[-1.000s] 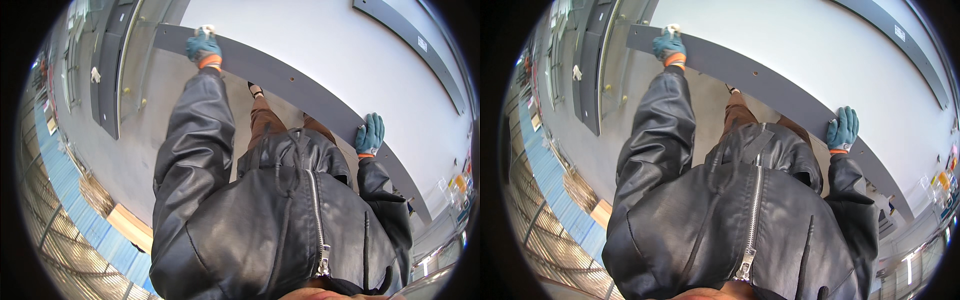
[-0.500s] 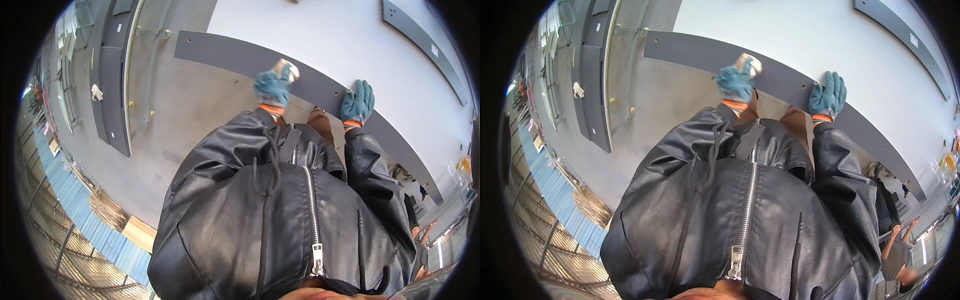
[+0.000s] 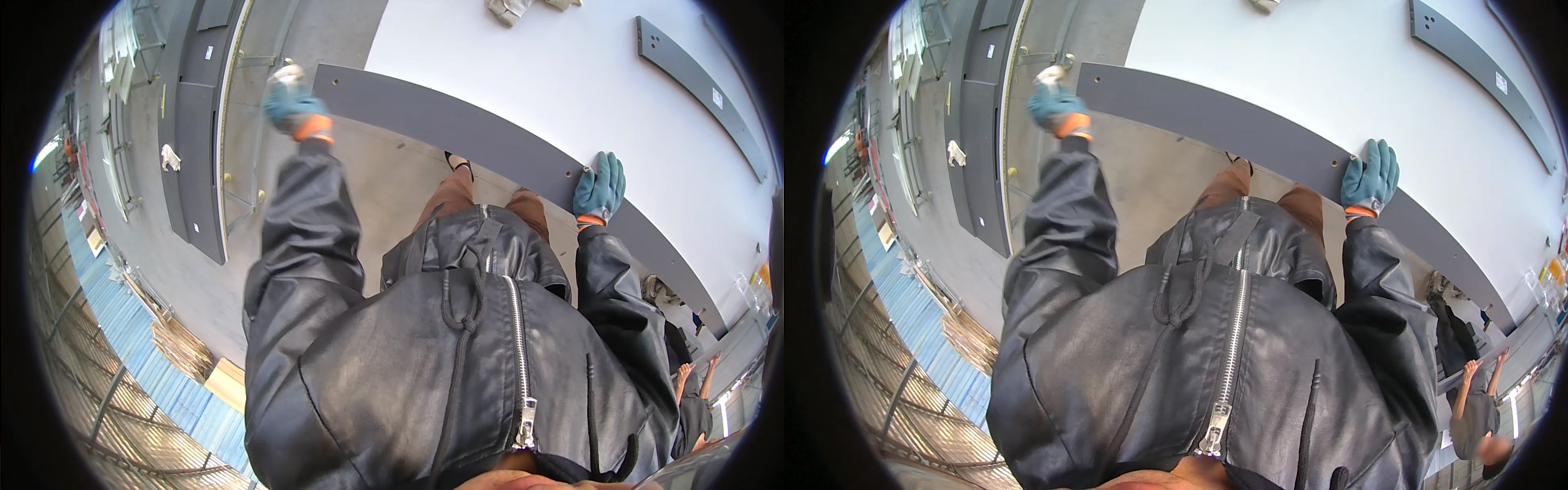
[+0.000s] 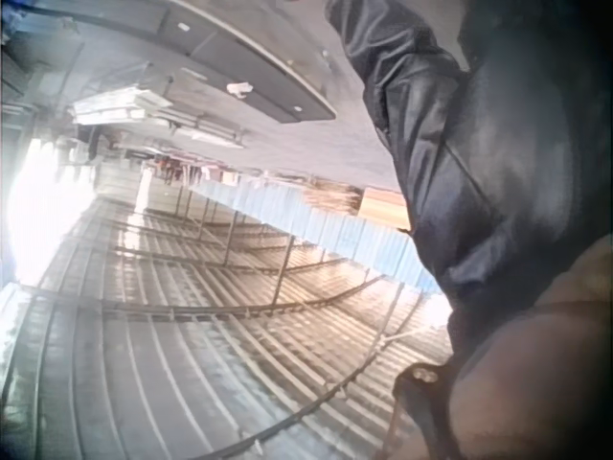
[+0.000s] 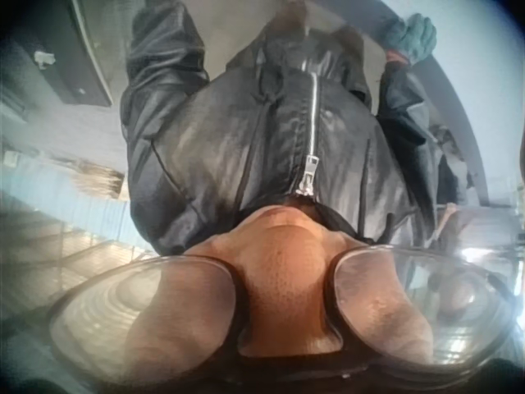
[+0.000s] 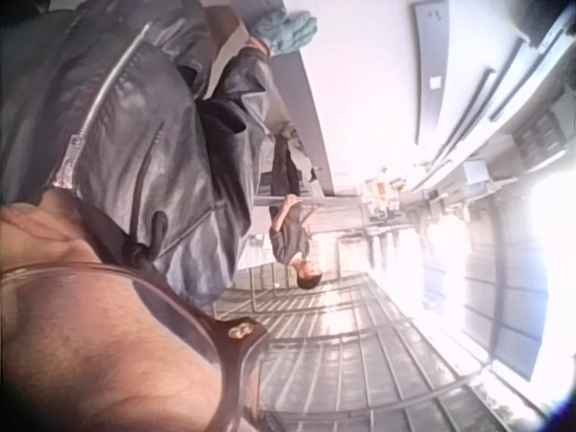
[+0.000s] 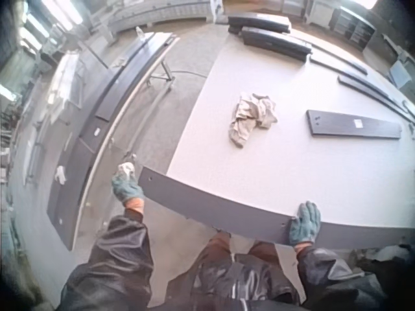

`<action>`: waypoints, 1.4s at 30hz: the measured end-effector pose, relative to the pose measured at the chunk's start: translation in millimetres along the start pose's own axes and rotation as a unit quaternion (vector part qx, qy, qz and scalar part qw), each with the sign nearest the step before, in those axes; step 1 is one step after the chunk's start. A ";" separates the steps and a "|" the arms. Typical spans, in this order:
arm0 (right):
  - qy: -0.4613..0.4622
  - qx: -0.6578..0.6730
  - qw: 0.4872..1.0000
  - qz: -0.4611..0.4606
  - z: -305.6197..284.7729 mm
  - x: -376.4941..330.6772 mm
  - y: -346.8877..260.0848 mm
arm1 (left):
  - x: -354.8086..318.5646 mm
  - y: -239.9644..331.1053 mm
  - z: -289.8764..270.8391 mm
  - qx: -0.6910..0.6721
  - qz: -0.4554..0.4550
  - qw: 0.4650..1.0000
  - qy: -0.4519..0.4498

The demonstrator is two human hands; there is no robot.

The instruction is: The person wipes a large gray panel with a cloth, then uses a utility knife to trim edges and a marker to mark holes. The person stacks the finished panel with others on the floor.

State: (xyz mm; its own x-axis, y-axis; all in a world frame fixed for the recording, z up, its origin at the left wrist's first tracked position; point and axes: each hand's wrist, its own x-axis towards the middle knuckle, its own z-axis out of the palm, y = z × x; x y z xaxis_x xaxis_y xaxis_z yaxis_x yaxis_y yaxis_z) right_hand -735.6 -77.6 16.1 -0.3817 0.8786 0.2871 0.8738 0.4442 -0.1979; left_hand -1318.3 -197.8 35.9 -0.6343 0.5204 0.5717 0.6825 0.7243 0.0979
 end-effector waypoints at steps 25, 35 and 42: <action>-0.044 -0.006 0.999 0.015 -8.5 0.7 -6.7 | 40.1 -49.3 30.5 -0.034 0.012 0.999 0.012; -0.041 -0.001 0.999 0.015 -6.8 0.8 -3.9 | -129.1 50.4 -12.4 -0.184 0.162 0.956 -0.162; -0.035 0.006 0.999 0.010 -0.9 1.3 -5.5 | 8.0 -144.7 65.7 0.134 -0.089 0.979 -0.127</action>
State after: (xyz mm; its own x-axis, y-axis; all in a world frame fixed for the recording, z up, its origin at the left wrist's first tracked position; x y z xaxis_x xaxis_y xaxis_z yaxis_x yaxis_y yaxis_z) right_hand -740.7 -79.0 18.4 -0.3848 0.8973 0.2164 0.8779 0.4282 -0.2142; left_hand -1445.9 -268.7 -27.2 -0.8274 0.4462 0.3410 0.4549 0.8886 -0.0592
